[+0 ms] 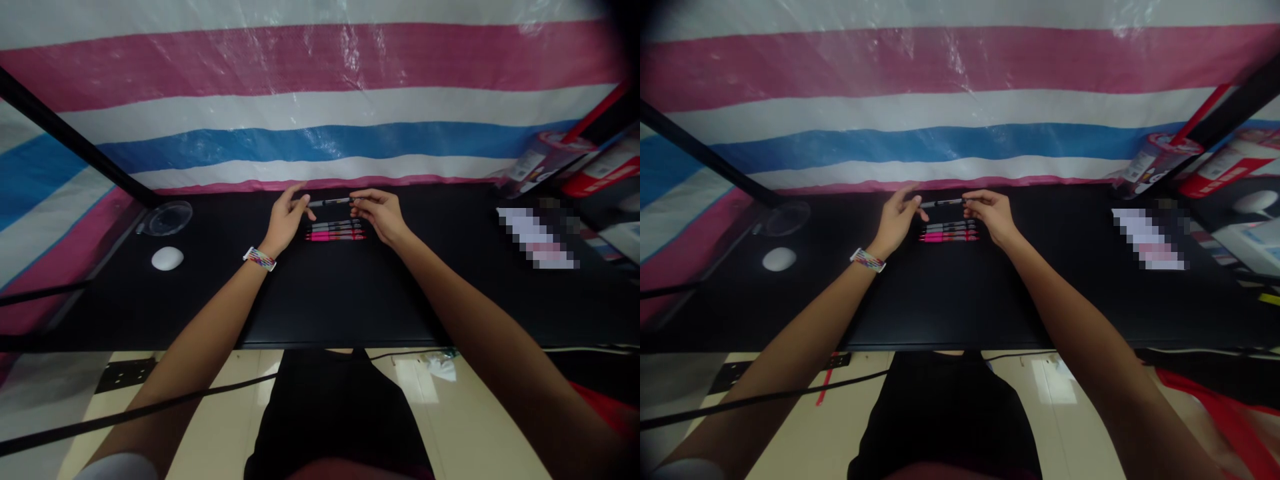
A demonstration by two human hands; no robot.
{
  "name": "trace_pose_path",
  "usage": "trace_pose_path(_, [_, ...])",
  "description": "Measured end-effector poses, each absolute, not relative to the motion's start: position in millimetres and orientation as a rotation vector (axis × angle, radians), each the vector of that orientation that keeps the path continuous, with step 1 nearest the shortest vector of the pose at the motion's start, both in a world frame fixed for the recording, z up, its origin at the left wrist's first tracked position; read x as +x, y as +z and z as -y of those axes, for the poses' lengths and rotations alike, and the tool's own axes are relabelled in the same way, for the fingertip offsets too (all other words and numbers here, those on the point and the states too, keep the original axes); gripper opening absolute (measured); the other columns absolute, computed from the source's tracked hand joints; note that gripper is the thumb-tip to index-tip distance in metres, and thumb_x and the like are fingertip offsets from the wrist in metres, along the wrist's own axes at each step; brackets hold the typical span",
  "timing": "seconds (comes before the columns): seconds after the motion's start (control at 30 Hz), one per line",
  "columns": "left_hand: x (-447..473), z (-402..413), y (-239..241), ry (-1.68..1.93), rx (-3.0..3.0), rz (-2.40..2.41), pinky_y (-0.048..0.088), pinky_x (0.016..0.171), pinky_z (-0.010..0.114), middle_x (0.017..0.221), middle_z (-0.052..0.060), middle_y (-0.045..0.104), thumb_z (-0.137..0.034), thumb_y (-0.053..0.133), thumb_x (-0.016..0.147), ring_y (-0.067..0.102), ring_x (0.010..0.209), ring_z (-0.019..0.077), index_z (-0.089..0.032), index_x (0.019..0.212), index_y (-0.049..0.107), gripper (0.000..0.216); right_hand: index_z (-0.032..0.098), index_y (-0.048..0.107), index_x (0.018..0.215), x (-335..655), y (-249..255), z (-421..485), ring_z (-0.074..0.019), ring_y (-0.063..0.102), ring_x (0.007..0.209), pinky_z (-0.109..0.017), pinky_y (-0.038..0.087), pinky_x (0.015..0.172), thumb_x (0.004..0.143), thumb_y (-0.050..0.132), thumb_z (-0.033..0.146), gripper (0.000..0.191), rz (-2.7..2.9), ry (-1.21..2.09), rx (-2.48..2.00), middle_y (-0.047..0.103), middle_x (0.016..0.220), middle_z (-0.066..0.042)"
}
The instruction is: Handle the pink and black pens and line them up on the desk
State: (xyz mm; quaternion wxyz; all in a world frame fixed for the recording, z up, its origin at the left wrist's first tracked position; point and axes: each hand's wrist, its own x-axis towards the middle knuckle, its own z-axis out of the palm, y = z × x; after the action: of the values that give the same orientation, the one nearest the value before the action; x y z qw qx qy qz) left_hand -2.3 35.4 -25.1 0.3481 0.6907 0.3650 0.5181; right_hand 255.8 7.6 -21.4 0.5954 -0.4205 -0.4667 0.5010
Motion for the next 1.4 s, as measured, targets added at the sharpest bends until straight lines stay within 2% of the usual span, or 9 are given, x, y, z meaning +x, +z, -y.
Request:
trace_pose_path(0.17, [-3, -38, -24, 1.385, 1.885, -0.953, 0.058, 0.100, 0.043, 0.132, 0.011, 0.079, -0.043, 0.096, 0.082, 0.077, 0.119, 0.0293, -0.032, 0.150, 0.059, 0.079, 0.022, 0.085, 0.094, 256, -20, -7, -0.0189, 0.073, 0.076, -0.043, 0.067, 0.087, 0.074, 0.090, 0.027, 0.022, 1.068, 1.157, -0.980, 0.077, 0.084, -0.004])
trace_pose_path(0.23, [-3, -37, -23, 1.377, 1.862, -1.005, 0.058, 0.097, 0.041, 0.121, 0.010, 0.082, -0.047, 0.090, 0.088, 0.078, 0.111, 0.0274, -0.029, 0.135, 0.070, 0.054, 0.022, 0.085, 0.094, 255, -20, -7, -0.0191, 0.073, 0.077, -0.043, 0.067, 0.087, 0.074, 0.090, 0.028, 0.022, 1.071, 1.149, -0.974, 0.077, 0.084, -0.004])
trace_pose_path(0.3, [-2, -34, -21, 1.332, 1.840, -1.054, 0.058, 0.092, 0.038, 0.098, 0.008, 0.083, -0.052, 0.073, 0.101, 0.079, 0.096, 0.0237, -0.023, 0.105, 0.079, 0.029, 0.022, 0.085, 0.093, 255, -20, -7, -0.0192, 0.073, 0.077, -0.043, 0.068, 0.086, 0.073, 0.091, 0.029, 0.023, 1.073, 1.143, -0.972, 0.076, 0.083, -0.004])
trace_pose_path(0.37, [-1, -30, -17, 1.277, 1.856, -1.090, 0.058, 0.088, 0.036, 0.082, 0.006, 0.080, -0.050, 0.064, 0.106, 0.077, 0.085, 0.0212, -0.021, 0.079, 0.075, 0.041, 0.022, 0.085, 0.093, 254, -21, -7, -0.0192, 0.073, 0.076, -0.043, 0.068, 0.086, 0.072, 0.091, 0.030, 0.023, 1.069, 1.137, -0.977, 0.075, 0.081, -0.003])
trace_pose_path(0.43, [0, -27, -13, 1.258, 1.883, -1.116, 0.057, 0.085, 0.035, 0.077, 0.005, 0.079, -0.045, 0.067, 0.104, 0.075, 0.080, 0.0198, -0.021, 0.070, 0.072, 0.042, 0.022, 0.085, 0.093, 254, -20, -7, -0.0193, 0.072, 0.075, -0.043, 0.068, 0.086, 0.072, 0.091, 0.029, 0.023, 1.063, 1.133, -0.988, 0.076, 0.080, -0.003])
trace_pose_path(0.63, [-1, -27, -10, 1.346, 1.826, -1.114, 0.057, 0.082, 0.036, 0.080, 0.003, 0.080, -0.037, 0.075, 0.099, 0.071, 0.076, 0.0182, -0.023, 0.079, 0.078, 0.025, 0.020, 0.086, 0.097, 256, -19, -6, -0.0198, 0.073, 0.075, -0.046, 0.068, 0.086, 0.074, 0.090, 0.027, 0.025, 1.088, 1.143, -1.011, 0.078, 0.084, -0.005])
trace_pose_path(0.83, [0, -32, -16, 1.415, 1.694, -0.965, 0.061, 0.091, 0.037, 0.092, 0.005, 0.082, -0.036, 0.083, 0.093, 0.078, 0.089, 0.0193, -0.025, 0.103, 0.082, 0.015, 0.022, 0.085, 0.097, 254, -18, -6, -0.0182, 0.072, 0.076, -0.041, 0.066, 0.087, 0.073, 0.092, 0.028, 0.026, 1.040, 1.179, -0.950, 0.078, 0.086, -0.004])
trace_pose_path(1.1, [0, -34, -20, 1.455, 1.682, -0.964, 0.064, 0.091, 0.037, 0.097, 0.006, 0.083, -0.033, 0.085, 0.091, 0.079, 0.094, 0.0205, -0.023, 0.103, 0.082, 0.016, 0.020, 0.078, 0.121, 257, -4, 3, -0.0261, 0.076, 0.099, -0.044, 0.068, 0.092, 0.090, 0.064, 0.046, 0.043, 1.007, 1.559, -0.813, 0.082, 0.109, -0.012])
trace_pose_path(1.4, [2, -32, -18, 1.462, 1.652, -0.955, 0.064, 0.092, 0.037, 0.098, 0.006, 0.084, -0.040, 0.089, 0.088, 0.080, 0.094, 0.0216, -0.023, 0.103, 0.083, 0.024, 0.021, 0.076, 0.115, 251, -10, -1, -0.0255, 0.077, 0.115, -0.040, 0.067, 0.102, 0.090, 0.065, 0.034, 0.031, 0.929, 1.477, -0.826, 0.081, 0.105, -0.010])
